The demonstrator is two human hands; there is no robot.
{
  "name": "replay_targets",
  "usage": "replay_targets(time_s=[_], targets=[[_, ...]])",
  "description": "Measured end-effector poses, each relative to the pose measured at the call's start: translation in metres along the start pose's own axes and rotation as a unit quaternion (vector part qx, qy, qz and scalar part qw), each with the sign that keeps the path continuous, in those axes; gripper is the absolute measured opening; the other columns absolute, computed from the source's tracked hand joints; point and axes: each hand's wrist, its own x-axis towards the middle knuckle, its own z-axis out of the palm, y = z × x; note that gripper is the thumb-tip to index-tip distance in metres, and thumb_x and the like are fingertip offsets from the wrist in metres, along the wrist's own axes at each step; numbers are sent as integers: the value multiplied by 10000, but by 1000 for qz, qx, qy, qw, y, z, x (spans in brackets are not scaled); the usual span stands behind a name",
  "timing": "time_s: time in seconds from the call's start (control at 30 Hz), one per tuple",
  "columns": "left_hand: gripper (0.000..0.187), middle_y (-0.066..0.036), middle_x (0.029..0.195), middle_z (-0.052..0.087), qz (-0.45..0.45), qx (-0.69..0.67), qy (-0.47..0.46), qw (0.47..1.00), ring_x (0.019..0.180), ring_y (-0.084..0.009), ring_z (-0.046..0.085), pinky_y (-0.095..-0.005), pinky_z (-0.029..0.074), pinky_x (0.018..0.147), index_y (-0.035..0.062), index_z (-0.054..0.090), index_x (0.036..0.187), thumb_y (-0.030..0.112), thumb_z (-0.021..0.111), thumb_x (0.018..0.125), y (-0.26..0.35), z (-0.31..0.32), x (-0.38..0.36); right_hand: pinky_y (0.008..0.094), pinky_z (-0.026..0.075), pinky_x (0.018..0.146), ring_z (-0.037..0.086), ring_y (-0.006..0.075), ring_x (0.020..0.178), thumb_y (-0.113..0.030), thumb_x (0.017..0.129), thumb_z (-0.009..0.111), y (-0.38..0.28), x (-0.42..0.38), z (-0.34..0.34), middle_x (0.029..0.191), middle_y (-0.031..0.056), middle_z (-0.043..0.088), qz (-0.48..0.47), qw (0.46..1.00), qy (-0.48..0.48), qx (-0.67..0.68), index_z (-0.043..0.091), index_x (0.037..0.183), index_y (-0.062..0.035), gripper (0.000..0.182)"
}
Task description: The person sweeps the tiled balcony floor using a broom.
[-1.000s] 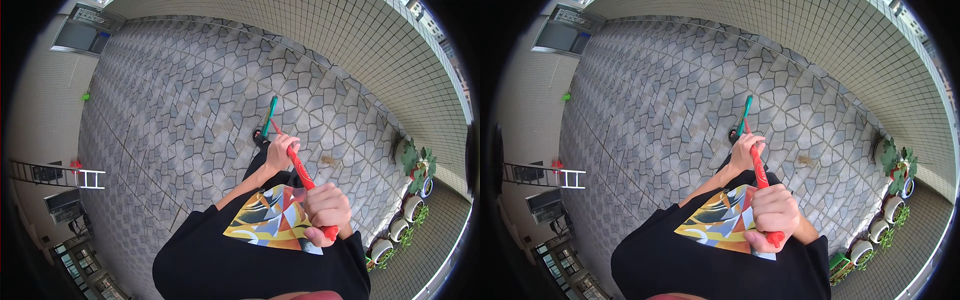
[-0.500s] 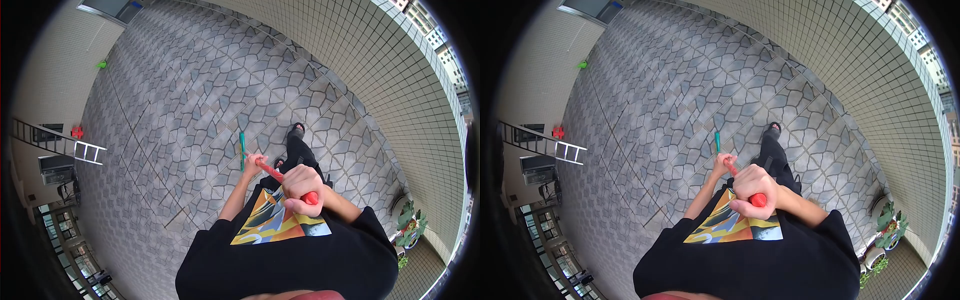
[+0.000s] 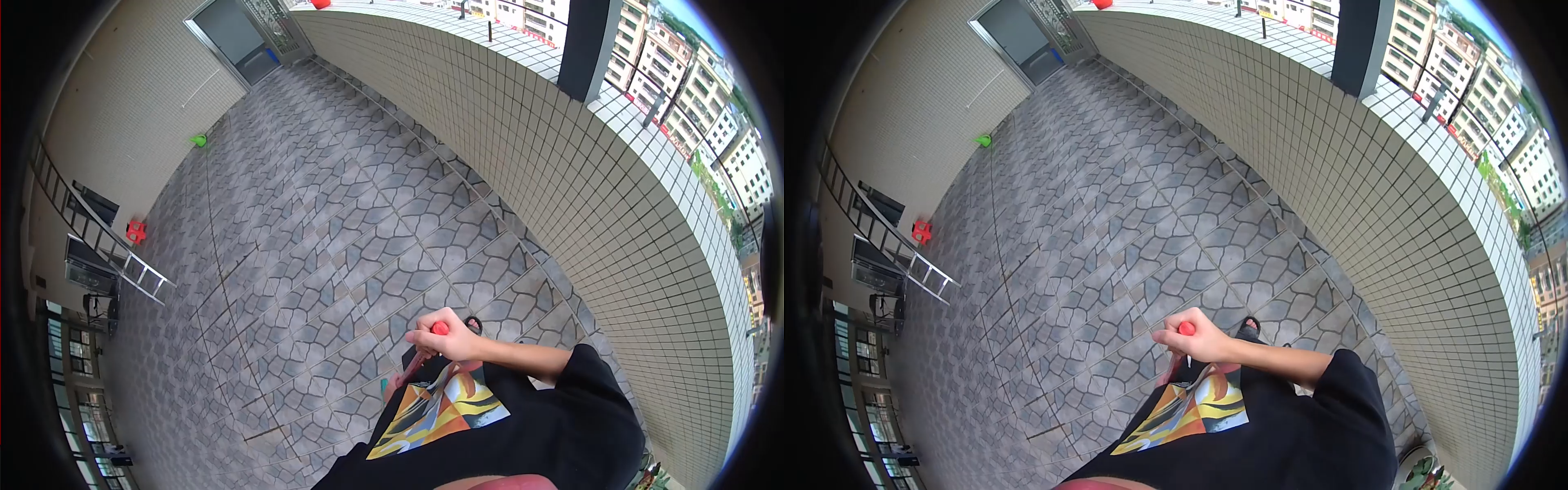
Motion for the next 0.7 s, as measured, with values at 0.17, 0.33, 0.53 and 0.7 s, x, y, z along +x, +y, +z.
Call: replay_targets(time_s=[0.17, 0.33, 0.53, 0.7], targets=[[247, -140, 744, 679, 2, -21, 15, 1000, 715, -288, 669, -390, 486, 615, 87, 700, 845, 330, 675, 880, 47, 9, 69, 258, 379, 465, 475, 78, 462, -111, 939, 644, -29, 38, -16, 514, 6, 508, -82, 991, -77, -67, 490, 575, -13, 407], [255, -134, 736, 680, 23, -11, 0, 1000, 712, -266, 674, -385, 486, 613, 82, 699, 854, 334, 673, 887, 93, 5, 145, 320, 309, 454, 385, 125, 443, -95, 921, 664, -29, 51, -49, 492, 34, 433, -165, 976, -52, -134, 459, 584, -32, 400], [279, -122, 713, 677, 119, 179, -49, 975, 694, -220, 676, -377, 483, 610, 72, 693, 860, 347, 674, 899, 174, -25, 260, 311, 369, 475, 499, 151, 457, -46, 900, 668, -42, 66, -119, 520, 50, 522, -221, 962, 72, -142, 561, 621, -30, 299], [490, -186, 763, 677, 176, 391, -164, 888, 780, -418, 655, -472, 499, 665, 80, 619, 700, 545, 662, 850, 263, -35, 376, 309, 426, 507, 564, 159, 507, -76, 952, 571, -56, 84, -156, 581, 72, 590, -177, 931, 287, -139, 602, 678, 16, 291]])
